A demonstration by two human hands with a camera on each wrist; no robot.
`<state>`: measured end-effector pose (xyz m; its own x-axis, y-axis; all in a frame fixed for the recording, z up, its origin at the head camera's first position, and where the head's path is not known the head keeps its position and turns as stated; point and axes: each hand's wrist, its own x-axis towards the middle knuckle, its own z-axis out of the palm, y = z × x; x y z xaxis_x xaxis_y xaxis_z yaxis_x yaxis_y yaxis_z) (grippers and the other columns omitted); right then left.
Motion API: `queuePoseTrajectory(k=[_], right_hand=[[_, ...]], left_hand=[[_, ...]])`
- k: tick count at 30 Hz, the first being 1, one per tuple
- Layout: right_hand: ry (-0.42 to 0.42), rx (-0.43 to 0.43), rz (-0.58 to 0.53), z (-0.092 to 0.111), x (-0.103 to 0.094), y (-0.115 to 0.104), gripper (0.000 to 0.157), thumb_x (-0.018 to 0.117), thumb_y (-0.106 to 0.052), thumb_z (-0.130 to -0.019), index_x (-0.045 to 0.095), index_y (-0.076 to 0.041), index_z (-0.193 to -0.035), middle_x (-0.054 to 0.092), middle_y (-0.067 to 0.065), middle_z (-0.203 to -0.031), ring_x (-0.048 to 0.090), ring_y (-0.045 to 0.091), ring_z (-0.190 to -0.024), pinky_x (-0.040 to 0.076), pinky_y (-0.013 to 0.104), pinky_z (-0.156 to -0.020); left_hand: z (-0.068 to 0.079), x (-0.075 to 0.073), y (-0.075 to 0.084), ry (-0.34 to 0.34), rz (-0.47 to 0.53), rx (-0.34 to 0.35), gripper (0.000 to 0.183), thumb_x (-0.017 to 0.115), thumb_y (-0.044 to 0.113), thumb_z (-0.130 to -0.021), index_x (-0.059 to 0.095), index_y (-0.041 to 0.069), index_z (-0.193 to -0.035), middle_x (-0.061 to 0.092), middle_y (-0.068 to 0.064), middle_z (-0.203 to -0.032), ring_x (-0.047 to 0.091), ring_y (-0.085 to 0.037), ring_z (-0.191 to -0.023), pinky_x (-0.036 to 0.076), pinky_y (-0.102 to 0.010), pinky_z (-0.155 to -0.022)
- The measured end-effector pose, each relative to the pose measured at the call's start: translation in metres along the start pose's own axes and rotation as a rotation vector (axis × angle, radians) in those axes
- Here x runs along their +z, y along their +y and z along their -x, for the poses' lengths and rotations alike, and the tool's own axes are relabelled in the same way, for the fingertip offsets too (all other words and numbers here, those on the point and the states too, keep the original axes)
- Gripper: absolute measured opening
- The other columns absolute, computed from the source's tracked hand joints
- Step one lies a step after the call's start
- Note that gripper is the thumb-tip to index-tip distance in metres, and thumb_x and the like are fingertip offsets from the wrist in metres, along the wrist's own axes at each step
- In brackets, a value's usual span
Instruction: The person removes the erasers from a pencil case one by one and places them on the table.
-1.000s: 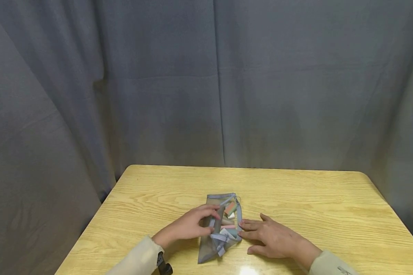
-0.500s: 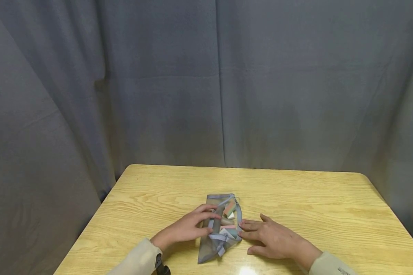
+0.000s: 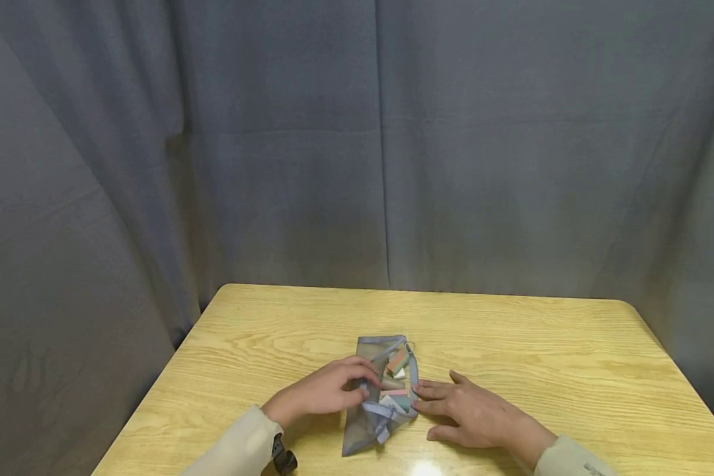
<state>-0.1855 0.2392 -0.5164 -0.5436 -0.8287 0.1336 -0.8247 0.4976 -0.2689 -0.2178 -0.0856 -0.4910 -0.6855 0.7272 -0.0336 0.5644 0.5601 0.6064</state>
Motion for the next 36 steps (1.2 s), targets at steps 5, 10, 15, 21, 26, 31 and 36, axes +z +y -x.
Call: queuePoseTrajectory(k=[5,10,15,21,26,31,36], right_hand=[[-0.003,-0.004,0.001,0.0,0.001,0.002,0.054,0.056,-0.049,-0.102,0.055,-0.021,-0.147,0.05,0.005,-0.153,0.049,0.024,-0.14,0.039,0.07,-0.101],[0.003,0.0,0.005,0.0,0.0,0.002,0.053,0.056,-0.049,-0.101,0.055,-0.021,-0.147,0.051,0.005,-0.152,0.049,0.024,-0.139,0.038,0.071,-0.101],[0.002,0.0,0.011,0.0,0.0,0.002,0.053,0.057,-0.049,-0.101,0.054,-0.022,-0.148,0.051,0.005,-0.152,0.05,0.025,-0.139,0.038,0.07,-0.101],[0.008,-0.006,0.019,0.0,0.001,0.001,0.053,0.057,-0.048,-0.101,0.055,-0.022,-0.147,0.052,0.005,-0.152,0.05,0.024,-0.139,0.039,0.07,-0.101],[0.006,-0.004,-0.004,0.0,0.001,0.001,0.052,0.058,-0.048,-0.101,0.057,-0.021,-0.145,0.053,0.005,-0.151,0.05,0.025,-0.139,0.038,0.071,-0.101],[-0.011,0.011,-0.023,-0.001,-0.001,0.0,0.052,0.058,-0.049,-0.101,0.058,-0.021,-0.145,0.052,0.006,-0.151,0.05,0.025,-0.139,0.038,0.071,-0.101],[-0.025,0.033,-0.036,-0.001,-0.003,0.0,0.052,0.058,-0.05,-0.1,0.058,-0.022,-0.145,0.052,0.006,-0.151,0.05,0.025,-0.139,0.037,0.071,-0.101]], left_hand=[[-0.001,0.003,0.0,0.147,0.087,-0.114,0.036,0.05,0.045,-0.106,0.071,0.018,-0.095,0.059,0.01,-0.092,0.052,-0.004,-0.076,0.047,-0.023,-0.066],[-0.004,0.006,0.003,0.208,0.125,-0.171,0.026,0.065,0.04,-0.1,0.071,0.018,-0.087,0.058,0.01,-0.088,0.052,-0.005,-0.072,0.047,-0.023,-0.062],[-0.003,0.006,0.005,0.149,0.094,-0.18,0.024,0.074,0.032,-0.092,0.072,0.018,-0.112,0.062,0.008,-0.114,0.059,-0.008,-0.103,0.051,-0.027,-0.087],[0.002,0.008,0.002,0.1,0.095,-0.168,0.051,0.073,0.043,-0.092,0.061,0.019,-0.135,0.054,0.006,-0.137,0.052,-0.015,-0.128,0.046,-0.035,-0.105],[0.004,0.011,-0.001,0.091,0.128,-0.148,0.064,0.073,0.048,-0.091,0.054,0.017,-0.144,0.047,0.004,-0.148,0.046,-0.018,-0.136,0.042,-0.04,-0.11],[0.004,0.014,-0.003,0.075,0.12,-0.1,0.059,0.07,0.049,-0.094,0.055,0.019,-0.143,0.035,0.005,-0.159,0.038,-0.024,-0.145,0.04,-0.044,-0.113],[0.005,0.014,-0.005,0.078,0.099,-0.074,0.056,0.068,0.049,-0.095,0.057,0.02,-0.142,0.028,0.007,-0.164,0.033,-0.026,-0.149,0.04,-0.045,-0.113]])
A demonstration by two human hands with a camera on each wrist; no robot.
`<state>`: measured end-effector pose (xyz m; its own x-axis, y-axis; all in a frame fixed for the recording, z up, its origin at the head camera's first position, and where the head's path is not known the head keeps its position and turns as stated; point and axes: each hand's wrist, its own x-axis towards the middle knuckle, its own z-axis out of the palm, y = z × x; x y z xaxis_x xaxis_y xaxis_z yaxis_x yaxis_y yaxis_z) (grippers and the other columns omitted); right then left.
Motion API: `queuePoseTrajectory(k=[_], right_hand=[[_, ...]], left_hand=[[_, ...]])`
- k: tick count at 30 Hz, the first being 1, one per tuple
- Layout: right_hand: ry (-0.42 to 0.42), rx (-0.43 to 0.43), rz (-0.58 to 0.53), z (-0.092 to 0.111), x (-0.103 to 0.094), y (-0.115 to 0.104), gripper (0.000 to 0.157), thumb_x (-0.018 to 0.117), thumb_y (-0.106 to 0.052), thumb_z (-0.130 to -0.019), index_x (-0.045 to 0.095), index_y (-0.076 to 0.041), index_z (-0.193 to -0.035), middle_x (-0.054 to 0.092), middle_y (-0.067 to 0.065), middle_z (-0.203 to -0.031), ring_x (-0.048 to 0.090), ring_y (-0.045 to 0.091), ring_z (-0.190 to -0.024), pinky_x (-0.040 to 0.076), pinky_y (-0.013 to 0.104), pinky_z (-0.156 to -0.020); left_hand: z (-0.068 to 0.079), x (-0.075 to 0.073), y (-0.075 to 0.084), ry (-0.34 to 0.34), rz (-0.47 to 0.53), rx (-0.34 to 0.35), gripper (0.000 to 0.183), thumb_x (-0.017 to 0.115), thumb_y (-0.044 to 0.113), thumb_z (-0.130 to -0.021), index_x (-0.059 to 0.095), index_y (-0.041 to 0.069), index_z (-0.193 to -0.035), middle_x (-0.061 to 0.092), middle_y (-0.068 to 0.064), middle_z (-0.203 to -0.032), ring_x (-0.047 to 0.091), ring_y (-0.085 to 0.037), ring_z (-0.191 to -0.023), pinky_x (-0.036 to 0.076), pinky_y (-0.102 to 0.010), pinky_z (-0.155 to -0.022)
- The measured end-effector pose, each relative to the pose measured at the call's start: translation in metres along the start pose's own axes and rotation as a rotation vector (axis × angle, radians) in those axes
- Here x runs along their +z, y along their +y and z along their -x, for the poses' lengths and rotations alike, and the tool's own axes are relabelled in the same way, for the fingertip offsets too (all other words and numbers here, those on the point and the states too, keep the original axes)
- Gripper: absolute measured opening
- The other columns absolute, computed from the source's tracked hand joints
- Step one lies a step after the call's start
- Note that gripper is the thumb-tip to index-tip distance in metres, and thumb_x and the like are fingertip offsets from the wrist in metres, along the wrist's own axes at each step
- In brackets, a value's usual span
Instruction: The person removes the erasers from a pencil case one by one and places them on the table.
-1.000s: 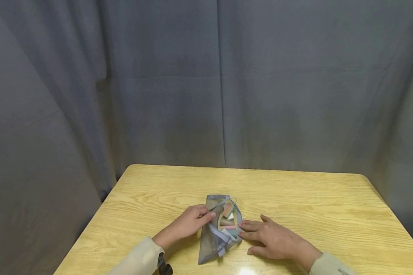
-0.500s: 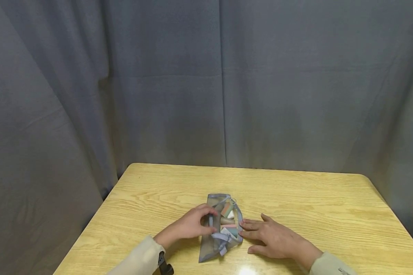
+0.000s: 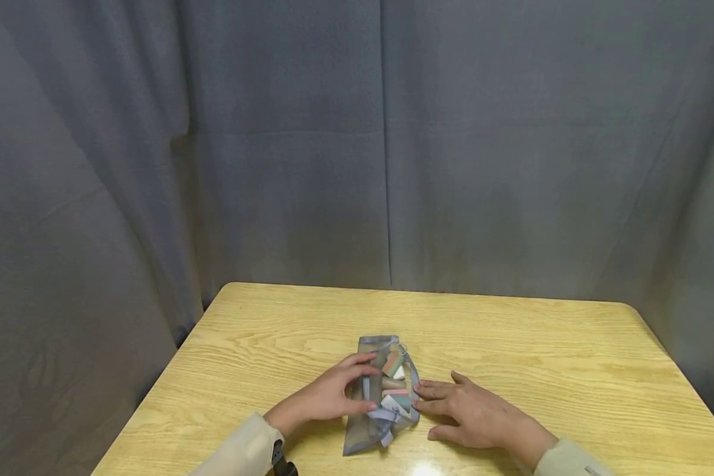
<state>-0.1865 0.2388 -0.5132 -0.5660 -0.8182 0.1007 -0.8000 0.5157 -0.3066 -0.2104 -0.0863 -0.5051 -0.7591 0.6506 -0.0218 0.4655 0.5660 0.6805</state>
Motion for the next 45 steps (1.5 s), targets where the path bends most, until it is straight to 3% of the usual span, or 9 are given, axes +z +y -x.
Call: queuePoseTrajectory(k=[12,19,24,28,32,38,45], right_hand=[[-0.005,-0.001,0.0,-0.004,-0.004,0.0,0.054,0.062,-0.052,-0.097,0.061,-0.022,-0.142,0.055,0.005,-0.149,0.052,0.026,-0.137,0.04,0.07,-0.1],[-0.012,0.032,-0.007,-0.004,-0.003,-0.003,0.055,0.064,-0.054,-0.095,0.062,-0.023,-0.14,0.055,0.005,-0.148,0.053,0.026,-0.136,0.041,0.07,-0.099],[-0.023,0.051,-0.021,-0.008,-0.009,-0.005,0.052,0.066,-0.048,-0.096,0.063,-0.02,-0.14,0.056,0.005,-0.148,0.056,0.029,-0.132,0.047,0.06,-0.1],[0.011,0.103,-0.07,-0.013,-0.02,-0.006,0.041,0.068,-0.033,-0.098,0.066,-0.015,-0.135,0.06,0.008,-0.143,0.061,0.03,-0.125,0.054,0.047,-0.096],[0.116,0.164,-0.116,-0.02,-0.027,-0.007,0.032,0.07,-0.025,-0.098,0.07,-0.013,-0.127,0.067,0.006,-0.129,0.066,0.028,-0.115,0.057,0.043,-0.089],[0.193,0.225,-0.306,-0.029,-0.026,-0.004,0.039,0.072,-0.028,-0.096,0.066,-0.007,-0.128,0.067,0.008,-0.116,0.067,0.017,-0.093,0.058,0.033,-0.075],[0.223,0.251,-0.436,-0.036,-0.024,0.0,0.045,0.076,-0.027,-0.093,0.064,-0.004,-0.13,0.062,0.013,-0.108,0.065,0.01,-0.087,0.057,0.027,-0.075]], left_hand=[[-0.003,-0.005,0.01,0.012,0.017,-0.01,0.047,0.069,0.051,-0.094,0.061,0.02,-0.128,0.031,0.007,-0.163,0.036,-0.024,-0.147,0.038,-0.046,-0.114],[-0.004,-0.002,0.008,0.01,0.0,-0.016,0.046,0.067,0.051,-0.094,0.06,0.021,-0.128,0.03,0.01,-0.163,0.034,-0.024,-0.148,0.037,-0.045,-0.115],[-0.005,-0.001,0.007,-0.009,0.007,-0.017,0.048,0.066,0.053,-0.094,0.059,0.023,-0.131,0.027,0.012,-0.164,0.033,-0.023,-0.149,0.036,-0.046,-0.115],[-0.005,-0.001,0.007,-0.024,0.027,-0.021,0.048,0.068,0.052,-0.094,0.058,0.023,-0.131,0.026,0.013,-0.165,0.032,-0.022,-0.149,0.037,-0.044,-0.115],[-0.005,-0.002,0.007,-0.031,0.036,-0.018,0.047,0.069,0.051,-0.094,0.057,0.024,-0.13,0.025,0.012,-0.165,0.031,-0.021,-0.15,0.037,-0.043,-0.115],[-0.004,-0.003,0.007,-0.033,0.015,-0.011,0.048,0.068,0.053,-0.093,0.055,0.025,-0.13,0.025,0.011,-0.166,0.032,-0.021,-0.149,0.036,-0.044,-0.116],[-0.006,-0.004,0.008,-0.057,-0.005,-0.013,0.049,0.068,0.054,-0.093,0.054,0.024,-0.129,0.023,0.011,-0.166,0.032,-0.021,-0.149,0.037,-0.044,-0.115]])
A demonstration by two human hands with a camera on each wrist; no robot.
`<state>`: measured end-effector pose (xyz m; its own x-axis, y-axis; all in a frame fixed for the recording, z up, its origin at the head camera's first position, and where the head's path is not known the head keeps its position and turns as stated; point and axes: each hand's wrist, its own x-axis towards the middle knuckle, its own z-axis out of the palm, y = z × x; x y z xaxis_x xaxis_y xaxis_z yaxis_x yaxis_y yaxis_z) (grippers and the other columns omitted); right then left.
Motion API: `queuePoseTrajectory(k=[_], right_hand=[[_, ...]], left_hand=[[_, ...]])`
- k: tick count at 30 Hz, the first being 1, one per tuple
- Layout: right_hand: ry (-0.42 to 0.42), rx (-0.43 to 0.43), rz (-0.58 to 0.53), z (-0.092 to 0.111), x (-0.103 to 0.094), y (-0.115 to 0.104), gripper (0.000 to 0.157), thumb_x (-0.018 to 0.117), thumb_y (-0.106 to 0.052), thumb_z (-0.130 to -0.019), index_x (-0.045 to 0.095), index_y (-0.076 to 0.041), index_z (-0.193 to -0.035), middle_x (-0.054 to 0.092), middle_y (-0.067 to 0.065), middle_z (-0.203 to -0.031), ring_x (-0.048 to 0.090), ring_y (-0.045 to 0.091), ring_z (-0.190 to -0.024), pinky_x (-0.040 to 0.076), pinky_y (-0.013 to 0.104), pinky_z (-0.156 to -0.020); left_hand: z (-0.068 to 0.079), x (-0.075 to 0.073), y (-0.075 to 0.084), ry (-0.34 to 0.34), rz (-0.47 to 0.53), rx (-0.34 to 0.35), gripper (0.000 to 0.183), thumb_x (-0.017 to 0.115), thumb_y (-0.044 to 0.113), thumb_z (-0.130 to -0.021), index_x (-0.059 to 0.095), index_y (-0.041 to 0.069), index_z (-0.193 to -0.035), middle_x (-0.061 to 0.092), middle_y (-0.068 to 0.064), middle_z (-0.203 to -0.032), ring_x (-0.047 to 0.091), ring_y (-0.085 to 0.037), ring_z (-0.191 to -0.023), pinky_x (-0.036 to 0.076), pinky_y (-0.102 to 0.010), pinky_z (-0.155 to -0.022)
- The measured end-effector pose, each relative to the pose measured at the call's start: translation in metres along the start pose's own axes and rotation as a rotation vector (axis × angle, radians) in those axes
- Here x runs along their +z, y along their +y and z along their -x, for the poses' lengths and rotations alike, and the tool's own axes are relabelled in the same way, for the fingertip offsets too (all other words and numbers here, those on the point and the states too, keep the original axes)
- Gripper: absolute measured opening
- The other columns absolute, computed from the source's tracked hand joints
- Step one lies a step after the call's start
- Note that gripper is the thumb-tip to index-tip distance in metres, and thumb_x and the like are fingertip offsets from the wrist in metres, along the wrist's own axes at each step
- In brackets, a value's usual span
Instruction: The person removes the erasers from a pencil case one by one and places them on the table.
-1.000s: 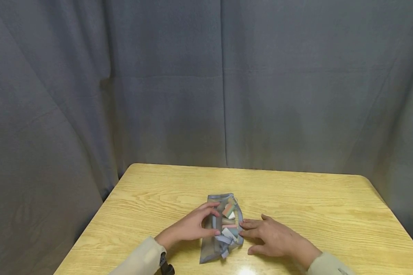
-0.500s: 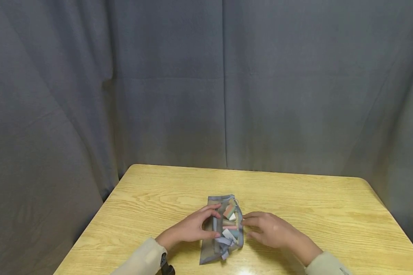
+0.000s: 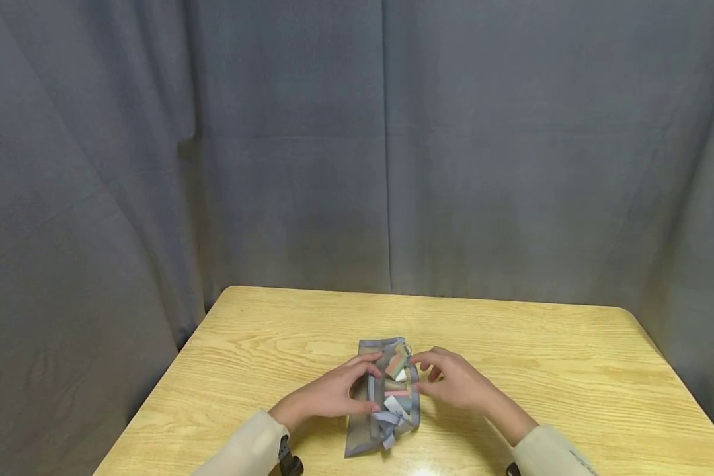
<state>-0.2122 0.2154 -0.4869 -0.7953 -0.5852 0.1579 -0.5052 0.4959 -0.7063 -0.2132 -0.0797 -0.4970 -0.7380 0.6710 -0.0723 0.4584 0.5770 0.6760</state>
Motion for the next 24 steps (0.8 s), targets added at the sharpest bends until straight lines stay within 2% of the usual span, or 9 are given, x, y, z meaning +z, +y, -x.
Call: queuePoseTrajectory(k=[9,14,24], right_hand=[[0.008,0.054,-0.056,-0.004,0.003,0.003,0.047,0.076,-0.03,-0.093,0.065,-0.007,-0.131,0.063,0.017,-0.112,0.067,0.018,-0.089,0.056,0.028,-0.075],[0.011,0.085,-0.077,-0.007,0.008,-0.001,0.048,0.077,-0.03,-0.092,0.064,-0.005,-0.131,0.062,0.019,-0.112,0.066,0.019,-0.088,0.055,0.027,-0.072],[0.025,0.125,-0.014,-0.017,0.015,-0.006,0.052,0.078,-0.028,-0.091,0.063,-0.006,-0.136,0.059,0.015,-0.104,0.059,0.013,-0.074,0.05,0.025,-0.061]], left_hand=[[0.001,-0.001,0.0,-0.01,-0.002,0.003,0.049,0.068,0.05,-0.094,0.054,0.022,-0.131,0.022,0.012,-0.167,0.032,-0.021,-0.149,0.038,-0.043,-0.114],[0.002,-0.001,-0.001,-0.011,-0.017,0.001,0.048,0.067,0.052,-0.094,0.054,0.024,-0.131,0.022,0.012,-0.166,0.03,-0.023,-0.15,0.037,-0.046,-0.115],[-0.003,-0.001,-0.002,-0.019,-0.006,-0.012,0.047,0.067,0.054,-0.093,0.054,0.027,-0.128,0.021,0.013,-0.166,0.029,-0.023,-0.151,0.036,-0.046,-0.115]])
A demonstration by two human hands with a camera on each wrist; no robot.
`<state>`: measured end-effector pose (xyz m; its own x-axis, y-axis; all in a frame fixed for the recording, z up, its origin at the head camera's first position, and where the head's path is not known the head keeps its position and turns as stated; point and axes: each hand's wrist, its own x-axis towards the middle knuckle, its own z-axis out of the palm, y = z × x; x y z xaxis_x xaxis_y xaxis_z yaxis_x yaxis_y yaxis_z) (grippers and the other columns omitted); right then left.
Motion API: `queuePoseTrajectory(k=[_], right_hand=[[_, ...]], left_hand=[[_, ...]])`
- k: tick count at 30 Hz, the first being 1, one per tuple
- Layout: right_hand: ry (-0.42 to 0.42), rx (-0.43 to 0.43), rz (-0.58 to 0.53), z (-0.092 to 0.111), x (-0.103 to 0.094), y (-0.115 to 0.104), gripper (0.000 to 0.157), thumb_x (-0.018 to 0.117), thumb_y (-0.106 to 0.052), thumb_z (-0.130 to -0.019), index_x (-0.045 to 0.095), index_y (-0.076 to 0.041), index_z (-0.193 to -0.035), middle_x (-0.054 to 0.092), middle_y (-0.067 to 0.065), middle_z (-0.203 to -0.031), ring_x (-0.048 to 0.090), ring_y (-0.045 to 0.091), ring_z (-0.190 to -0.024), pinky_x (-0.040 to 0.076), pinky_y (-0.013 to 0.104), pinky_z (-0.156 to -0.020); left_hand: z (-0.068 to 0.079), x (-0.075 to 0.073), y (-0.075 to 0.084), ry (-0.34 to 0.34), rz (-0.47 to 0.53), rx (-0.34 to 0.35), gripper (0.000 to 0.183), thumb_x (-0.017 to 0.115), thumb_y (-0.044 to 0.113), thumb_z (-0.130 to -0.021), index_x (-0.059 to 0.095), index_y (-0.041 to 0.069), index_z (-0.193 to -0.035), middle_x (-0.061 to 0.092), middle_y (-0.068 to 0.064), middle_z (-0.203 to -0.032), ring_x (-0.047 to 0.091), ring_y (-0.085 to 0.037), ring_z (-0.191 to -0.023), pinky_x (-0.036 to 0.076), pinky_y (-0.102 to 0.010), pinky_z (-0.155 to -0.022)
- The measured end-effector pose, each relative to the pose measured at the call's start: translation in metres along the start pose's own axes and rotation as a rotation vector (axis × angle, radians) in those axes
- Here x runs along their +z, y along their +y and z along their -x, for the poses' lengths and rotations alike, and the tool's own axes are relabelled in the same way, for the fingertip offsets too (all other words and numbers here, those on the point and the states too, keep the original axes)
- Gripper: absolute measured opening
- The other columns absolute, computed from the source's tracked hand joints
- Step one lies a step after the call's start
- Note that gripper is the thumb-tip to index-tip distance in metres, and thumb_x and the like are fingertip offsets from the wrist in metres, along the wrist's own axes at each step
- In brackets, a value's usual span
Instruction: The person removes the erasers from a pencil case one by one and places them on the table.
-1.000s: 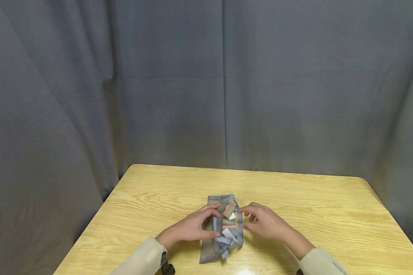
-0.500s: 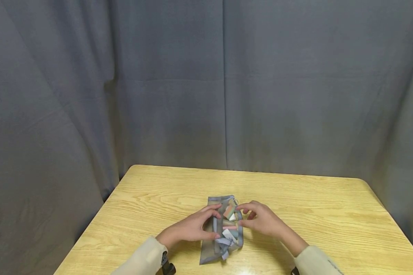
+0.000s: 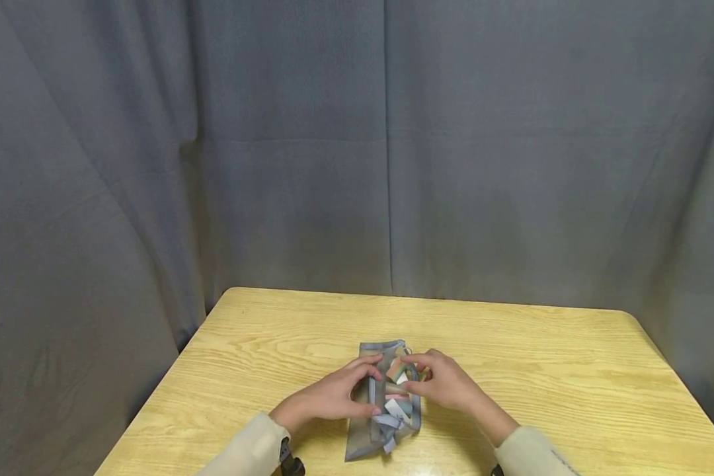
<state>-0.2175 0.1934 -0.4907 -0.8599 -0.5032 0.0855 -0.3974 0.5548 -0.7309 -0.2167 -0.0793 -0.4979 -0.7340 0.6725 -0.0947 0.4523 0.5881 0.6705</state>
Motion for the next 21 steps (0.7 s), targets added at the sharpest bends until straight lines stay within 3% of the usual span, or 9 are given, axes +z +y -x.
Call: queuePoseTrajectory(k=[6,11,21], right_hand=[[0.013,0.009,0.065,-0.003,0.003,-0.002,0.053,0.08,-0.03,-0.089,0.065,-0.005,-0.134,0.061,0.013,-0.1,0.056,0.013,-0.074,0.048,0.025,-0.058],[0.026,0.092,0.081,-0.005,0.006,-0.006,0.063,0.08,-0.033,-0.088,0.06,-0.003,-0.14,0.062,0.012,-0.103,0.054,0.012,-0.071,0.046,0.026,-0.056],[0.072,0.192,0.146,-0.014,0.011,-0.01,0.061,0.082,-0.033,-0.086,0.064,-0.002,-0.135,0.063,0.007,-0.095,0.051,0.015,-0.071,0.044,0.028,-0.057]], left_hand=[[-0.001,-0.002,0.005,-0.01,0.004,-0.02,0.045,0.068,0.055,-0.093,0.054,0.027,-0.126,0.021,0.013,-0.166,0.029,-0.024,-0.151,0.038,-0.047,-0.114],[-0.002,-0.003,0.008,-0.021,-0.018,-0.032,0.045,0.069,0.055,-0.092,0.054,0.028,-0.125,0.021,0.014,-0.165,0.032,-0.024,-0.15,0.04,-0.045,-0.112],[-0.004,-0.005,0.01,-0.041,-0.033,-0.04,0.046,0.069,0.054,-0.092,0.053,0.029,-0.127,0.02,0.016,-0.166,0.031,-0.023,-0.15,0.04,-0.045,-0.113]])
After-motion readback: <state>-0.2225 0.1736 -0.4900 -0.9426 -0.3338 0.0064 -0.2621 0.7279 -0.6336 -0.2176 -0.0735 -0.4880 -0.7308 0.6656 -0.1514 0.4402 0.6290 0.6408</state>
